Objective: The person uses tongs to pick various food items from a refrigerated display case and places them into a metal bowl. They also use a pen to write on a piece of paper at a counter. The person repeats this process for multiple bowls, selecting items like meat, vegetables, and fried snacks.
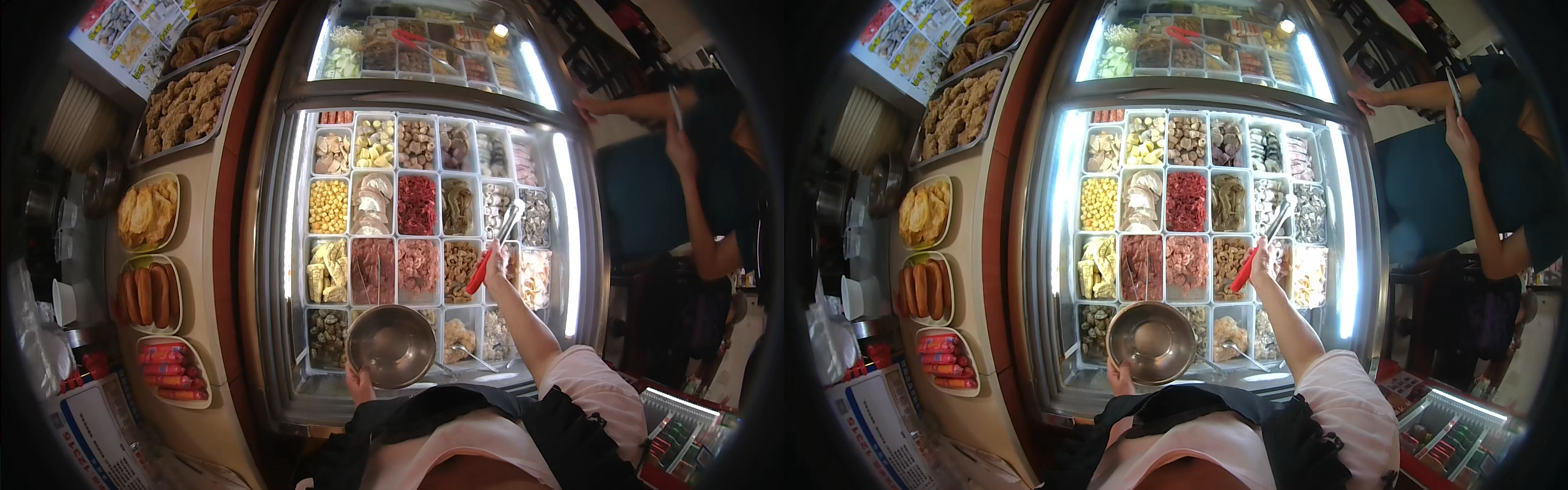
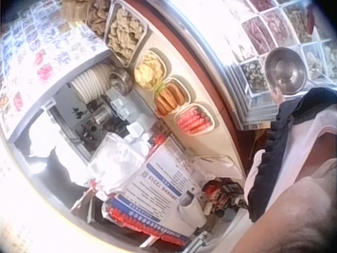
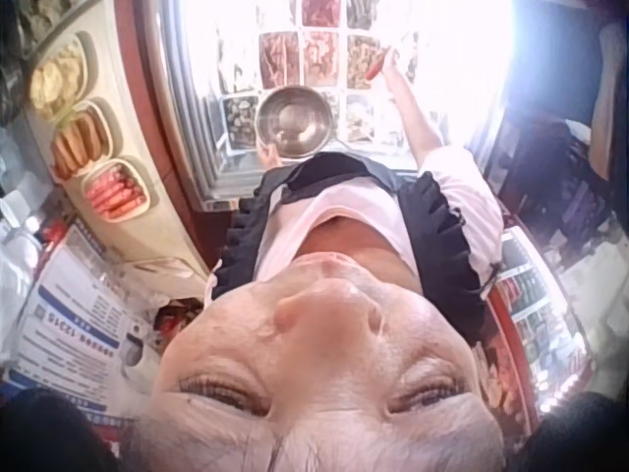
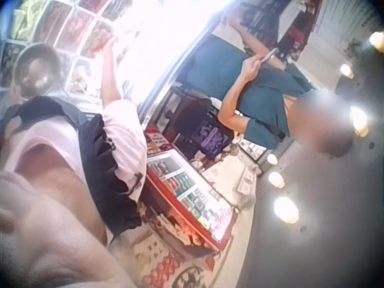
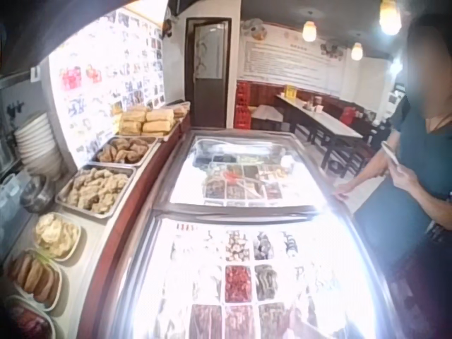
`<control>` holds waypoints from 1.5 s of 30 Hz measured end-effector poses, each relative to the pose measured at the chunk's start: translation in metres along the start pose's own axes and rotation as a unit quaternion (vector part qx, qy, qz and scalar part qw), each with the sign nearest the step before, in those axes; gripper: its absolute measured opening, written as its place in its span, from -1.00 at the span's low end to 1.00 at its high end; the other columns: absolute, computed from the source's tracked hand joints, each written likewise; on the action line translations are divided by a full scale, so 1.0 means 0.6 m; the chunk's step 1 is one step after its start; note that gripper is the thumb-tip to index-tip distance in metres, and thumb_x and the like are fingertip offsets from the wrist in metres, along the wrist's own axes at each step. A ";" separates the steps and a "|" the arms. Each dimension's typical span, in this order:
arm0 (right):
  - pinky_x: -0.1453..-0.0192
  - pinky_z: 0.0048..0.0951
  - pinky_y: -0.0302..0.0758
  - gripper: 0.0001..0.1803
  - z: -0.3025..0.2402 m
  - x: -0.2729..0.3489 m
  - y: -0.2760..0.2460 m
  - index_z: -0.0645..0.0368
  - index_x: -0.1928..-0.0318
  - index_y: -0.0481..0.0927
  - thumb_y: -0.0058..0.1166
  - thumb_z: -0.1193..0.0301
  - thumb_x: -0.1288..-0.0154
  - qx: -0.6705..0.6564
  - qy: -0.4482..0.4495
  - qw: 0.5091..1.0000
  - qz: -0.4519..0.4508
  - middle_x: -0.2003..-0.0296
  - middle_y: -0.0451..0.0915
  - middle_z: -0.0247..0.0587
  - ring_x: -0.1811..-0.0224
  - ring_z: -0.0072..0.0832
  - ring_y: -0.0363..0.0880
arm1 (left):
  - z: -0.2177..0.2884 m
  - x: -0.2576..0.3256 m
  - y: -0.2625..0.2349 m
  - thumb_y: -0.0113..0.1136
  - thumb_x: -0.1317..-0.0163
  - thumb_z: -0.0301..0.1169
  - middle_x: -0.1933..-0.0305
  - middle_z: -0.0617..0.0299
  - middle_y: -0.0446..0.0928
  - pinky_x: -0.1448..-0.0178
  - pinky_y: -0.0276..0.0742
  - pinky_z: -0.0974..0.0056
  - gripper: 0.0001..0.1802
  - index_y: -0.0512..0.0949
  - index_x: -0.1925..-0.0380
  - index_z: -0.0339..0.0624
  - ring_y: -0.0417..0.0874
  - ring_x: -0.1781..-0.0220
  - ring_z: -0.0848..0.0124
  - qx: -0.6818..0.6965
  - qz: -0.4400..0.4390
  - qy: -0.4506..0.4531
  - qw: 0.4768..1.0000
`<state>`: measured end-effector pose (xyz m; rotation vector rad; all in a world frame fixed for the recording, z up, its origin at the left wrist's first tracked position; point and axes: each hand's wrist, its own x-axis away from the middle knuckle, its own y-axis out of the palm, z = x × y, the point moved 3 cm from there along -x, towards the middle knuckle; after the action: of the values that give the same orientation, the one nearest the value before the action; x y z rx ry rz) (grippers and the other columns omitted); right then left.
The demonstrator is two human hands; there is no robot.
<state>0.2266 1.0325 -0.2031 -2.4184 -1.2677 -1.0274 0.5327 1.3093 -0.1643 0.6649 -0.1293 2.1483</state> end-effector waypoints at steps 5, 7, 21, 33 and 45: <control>0.79 -0.58 0.23 -0.65 0.044 -0.025 0.045 0.14 0.30 0.19 -0.22 0.09 -0.21 0.255 -0.090 0.959 -0.089 0.72 0.26 -0.33 0.81 -0.60 0.24 | 0.127 0.051 -0.043 -0.08 -0.11 -0.41 0.05 0.09 0.35 -0.01 0.24 0.35 -0.53 0.20 -0.05 -0.33 0.36 0.08 0.36 -0.118 0.084 0.012 0.989; 0.44 -0.44 0.14 -0.49 0.036 -0.055 0.066 0.24 0.11 0.03 -0.28 0.05 -0.21 0.371 -0.129 0.914 -0.100 0.41 0.15 -0.14 0.45 -0.45 0.13 | 0.153 0.072 -0.086 -0.08 -0.11 -0.42 0.06 0.09 0.35 -0.01 0.26 0.33 -0.57 0.24 -0.01 -0.34 0.36 0.08 0.36 -0.115 0.139 0.003 0.984; 0.17 -0.09 0.39 -0.56 -0.085 -0.143 0.109 0.21 0.07 0.24 -0.23 0.19 -0.10 0.725 -0.222 0.649 0.056 0.28 0.48 0.19 0.25 0.00 0.48 | 0.139 0.108 -0.145 -0.08 -0.05 -0.40 0.15 -0.01 0.42 0.10 0.33 0.32 -0.57 0.32 0.08 -0.46 0.44 0.20 0.32 -0.120 0.259 0.123 0.951; 0.10 -0.19 0.40 -0.66 -0.084 -0.154 0.135 0.28 0.10 0.26 -0.29 0.37 -0.12 0.784 -0.237 0.573 0.022 0.21 0.46 0.15 0.16 -0.06 0.47 | 0.127 0.115 -0.119 -0.11 -0.06 -0.30 0.42 -0.17 0.44 0.29 0.34 0.09 -0.59 0.35 0.18 -0.45 0.45 0.37 -0.08 -0.483 0.216 0.181 0.829; 0.12 -0.19 0.43 -0.64 -0.084 -0.130 0.176 0.41 0.09 0.24 -0.27 0.41 -0.13 0.797 -0.222 0.562 0.018 0.22 0.46 0.13 0.13 -0.09 0.46 | 0.126 0.104 -0.123 -0.11 -0.09 -0.27 0.45 -0.16 0.45 0.38 0.33 0.03 -0.60 0.33 0.17 -0.39 0.46 0.41 -0.08 -0.503 0.186 0.209 0.818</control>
<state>0.2556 0.8949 -0.2063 -1.0521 -1.2165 0.7614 0.5907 1.3757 -0.0787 -0.4901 -1.1355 2.1213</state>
